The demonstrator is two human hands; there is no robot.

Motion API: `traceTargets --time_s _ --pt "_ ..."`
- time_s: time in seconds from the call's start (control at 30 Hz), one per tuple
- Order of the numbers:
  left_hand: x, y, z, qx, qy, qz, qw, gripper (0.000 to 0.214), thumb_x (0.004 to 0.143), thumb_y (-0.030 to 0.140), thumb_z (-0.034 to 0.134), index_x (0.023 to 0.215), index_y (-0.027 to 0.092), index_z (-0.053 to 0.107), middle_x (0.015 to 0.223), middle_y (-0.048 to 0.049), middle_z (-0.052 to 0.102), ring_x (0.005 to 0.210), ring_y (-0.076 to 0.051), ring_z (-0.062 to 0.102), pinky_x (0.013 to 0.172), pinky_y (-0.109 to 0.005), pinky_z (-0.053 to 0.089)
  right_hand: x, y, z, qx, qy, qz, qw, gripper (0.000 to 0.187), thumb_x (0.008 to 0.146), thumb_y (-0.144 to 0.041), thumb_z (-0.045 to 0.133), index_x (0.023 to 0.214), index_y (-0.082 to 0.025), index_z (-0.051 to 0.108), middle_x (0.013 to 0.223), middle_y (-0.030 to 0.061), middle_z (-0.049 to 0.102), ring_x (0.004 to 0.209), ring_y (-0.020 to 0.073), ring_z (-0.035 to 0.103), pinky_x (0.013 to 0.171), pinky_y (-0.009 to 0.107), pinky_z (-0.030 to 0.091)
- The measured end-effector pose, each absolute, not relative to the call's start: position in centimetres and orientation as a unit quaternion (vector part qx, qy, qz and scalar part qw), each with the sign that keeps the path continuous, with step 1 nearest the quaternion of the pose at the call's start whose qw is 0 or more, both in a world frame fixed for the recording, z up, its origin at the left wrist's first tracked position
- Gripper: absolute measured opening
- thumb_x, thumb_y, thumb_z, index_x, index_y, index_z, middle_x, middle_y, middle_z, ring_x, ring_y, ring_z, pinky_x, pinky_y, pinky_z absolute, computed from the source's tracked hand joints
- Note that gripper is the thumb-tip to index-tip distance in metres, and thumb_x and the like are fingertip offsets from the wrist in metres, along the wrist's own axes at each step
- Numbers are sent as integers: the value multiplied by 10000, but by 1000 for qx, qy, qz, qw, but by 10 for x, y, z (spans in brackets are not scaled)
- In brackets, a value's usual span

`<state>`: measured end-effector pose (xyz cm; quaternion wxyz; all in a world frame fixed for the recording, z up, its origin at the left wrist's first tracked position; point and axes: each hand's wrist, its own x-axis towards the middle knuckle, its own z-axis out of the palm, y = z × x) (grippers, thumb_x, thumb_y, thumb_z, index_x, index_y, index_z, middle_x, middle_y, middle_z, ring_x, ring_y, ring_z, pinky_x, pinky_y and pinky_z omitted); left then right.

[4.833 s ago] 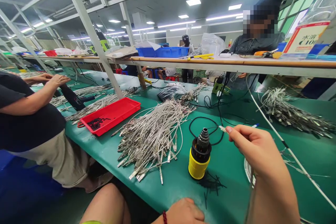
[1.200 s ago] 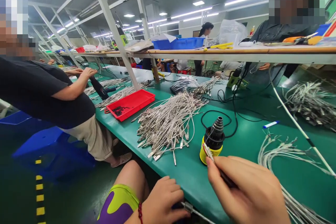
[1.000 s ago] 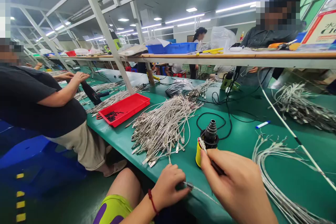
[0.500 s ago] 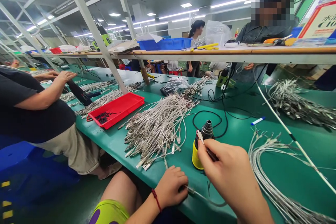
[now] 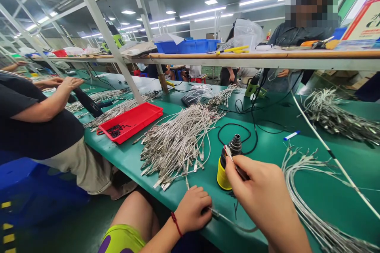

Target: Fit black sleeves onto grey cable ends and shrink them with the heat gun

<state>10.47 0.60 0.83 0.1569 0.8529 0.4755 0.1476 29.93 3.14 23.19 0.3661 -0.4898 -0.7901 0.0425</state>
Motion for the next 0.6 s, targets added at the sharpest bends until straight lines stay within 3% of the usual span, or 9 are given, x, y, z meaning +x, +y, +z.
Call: traceTargets --time_s 0.4,0.6 --pt "105 6 8 853 477 144 157 98 786 189 666 818 226 581 770 -9 600 805 -197 527 716 -362 308 301 31 234 -496 -785 50 367 455 1014 -390 497 602 -210 431 504 -72 374 466 99 273 513 290 215" --pt "105 6 8 851 479 143 158 105 794 213 678 815 228 576 782 -8 615 817 -201 534 723 -368 317 301 33 234 -508 -779 61 362 450 1012 -408 492 606 -215 509 511 -61 405 478 111 297 522 295 223"
